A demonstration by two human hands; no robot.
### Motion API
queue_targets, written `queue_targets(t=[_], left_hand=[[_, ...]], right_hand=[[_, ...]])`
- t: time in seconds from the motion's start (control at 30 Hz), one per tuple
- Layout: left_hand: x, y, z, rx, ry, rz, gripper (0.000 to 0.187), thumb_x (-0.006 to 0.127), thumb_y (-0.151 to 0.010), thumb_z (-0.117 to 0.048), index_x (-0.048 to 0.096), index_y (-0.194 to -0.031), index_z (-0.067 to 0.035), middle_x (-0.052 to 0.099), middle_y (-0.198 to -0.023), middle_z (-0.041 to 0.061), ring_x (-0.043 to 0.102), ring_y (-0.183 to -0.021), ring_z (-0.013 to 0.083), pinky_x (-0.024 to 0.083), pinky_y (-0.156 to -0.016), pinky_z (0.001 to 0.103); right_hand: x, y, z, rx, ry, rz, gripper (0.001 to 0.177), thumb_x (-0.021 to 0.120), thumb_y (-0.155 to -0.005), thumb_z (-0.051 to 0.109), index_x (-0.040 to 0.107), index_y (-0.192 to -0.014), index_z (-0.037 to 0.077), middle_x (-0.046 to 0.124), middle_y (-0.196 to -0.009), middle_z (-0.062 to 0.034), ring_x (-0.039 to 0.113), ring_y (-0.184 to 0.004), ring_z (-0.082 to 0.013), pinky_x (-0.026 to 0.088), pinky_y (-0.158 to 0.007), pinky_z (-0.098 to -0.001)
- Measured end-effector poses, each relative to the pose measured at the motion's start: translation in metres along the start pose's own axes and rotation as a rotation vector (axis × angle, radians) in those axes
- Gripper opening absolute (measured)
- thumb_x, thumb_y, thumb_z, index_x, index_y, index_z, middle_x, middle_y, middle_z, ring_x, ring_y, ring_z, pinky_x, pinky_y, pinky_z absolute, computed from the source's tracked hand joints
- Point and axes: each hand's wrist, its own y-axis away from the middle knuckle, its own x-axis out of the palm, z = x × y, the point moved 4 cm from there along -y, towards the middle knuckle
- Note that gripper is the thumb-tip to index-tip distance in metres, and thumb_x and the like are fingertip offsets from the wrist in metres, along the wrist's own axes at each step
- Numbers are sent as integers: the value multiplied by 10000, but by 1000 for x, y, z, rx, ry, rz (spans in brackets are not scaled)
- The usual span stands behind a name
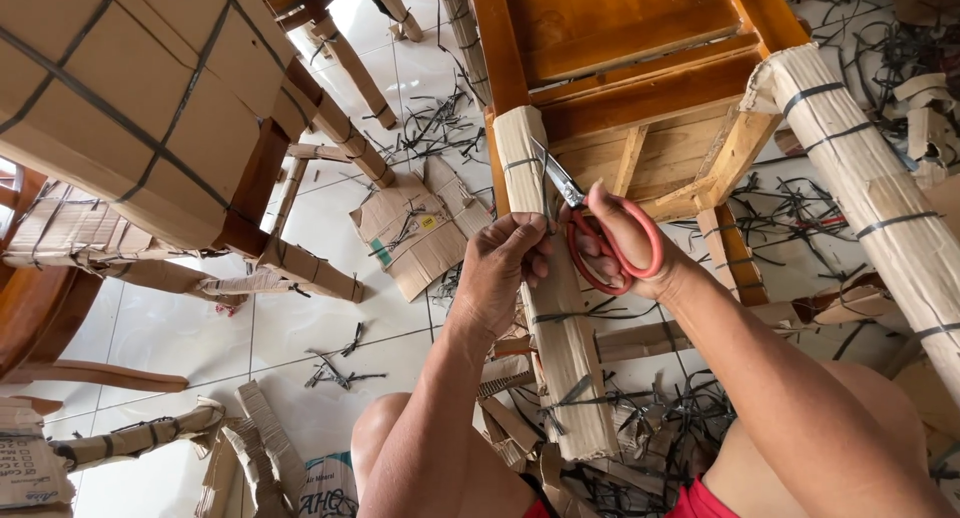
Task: Wrapping wooden chair legs with protective cardboard and securing them with plastic ties using scissors.
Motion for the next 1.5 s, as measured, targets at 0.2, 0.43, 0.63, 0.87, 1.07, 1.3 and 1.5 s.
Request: queue_targets(t=[0.2,0.43,0.63,0.87,1.07,1.3,1.5], left_hand=[[0,3,-7,8,12,-44,172,687,-952,-157,728,-944,10,667,-690,124,628,-494,136,507,-410,214],[1,4,-12,20,35,-23,150,677,-943,-143,717,-918,-1,667,-697,125,625,-503,136,508,-433,215],[7,13,-21,95,114,111,99,718,-918,-130,703,-896,-35,714,-743,160,664,-543,158,534,-503,235],[10,21,-28,128,88,183,97,728,-922,-143,688,-907,-56,730,-769,154,679,-579,151,539,-547,226],[14,23,-33,160,124,204,91,726,-922,-142,679,-914,-65,729,-774,158,690,-595,154,547,-556,219],[13,25,-39,180,129,217,98,727,-924,-148,677,-912,-64,728,-782,168,688,-606,158,544,-568,217],[5,24,-40,198,116,207,110,717,-940,-161,671,-918,-63,733,-794,177,688,-607,162,545,-570,218]], right_hand=[[-46,-26,-38,45,-32,89,558,516,-974,633,589,-1163,113,601,-696,-115,637,-466,-239,606,-364,-433],[-43,-5,-15,20,22,112,509,550,-960,526,589,-1189,72,591,-691,-106,620,-455,-224,587,-353,-404],[-62,15,13,19,619,-13,271,606,-994,160,552,-1115,-76,613,-639,-165,620,-419,-268,537,-341,-360],[-93,36,-20,397,1448,-12,337,619,-901,292,625,-1156,73,762,-742,-144,765,-749,-364,580,-755,-497],[-116,38,-54,297,1457,-65,442,681,-865,304,584,-1222,62,752,-806,-220,760,-784,-418,576,-745,-538],[-128,47,-47,263,1523,-142,382,598,-932,239,562,-1245,23,736,-806,-242,755,-735,-448,581,-724,-559],[-109,92,-80,622,1176,239,330,583,-1005,19,563,-1333,-17,708,-776,-162,711,-547,-248,680,-646,-390]])
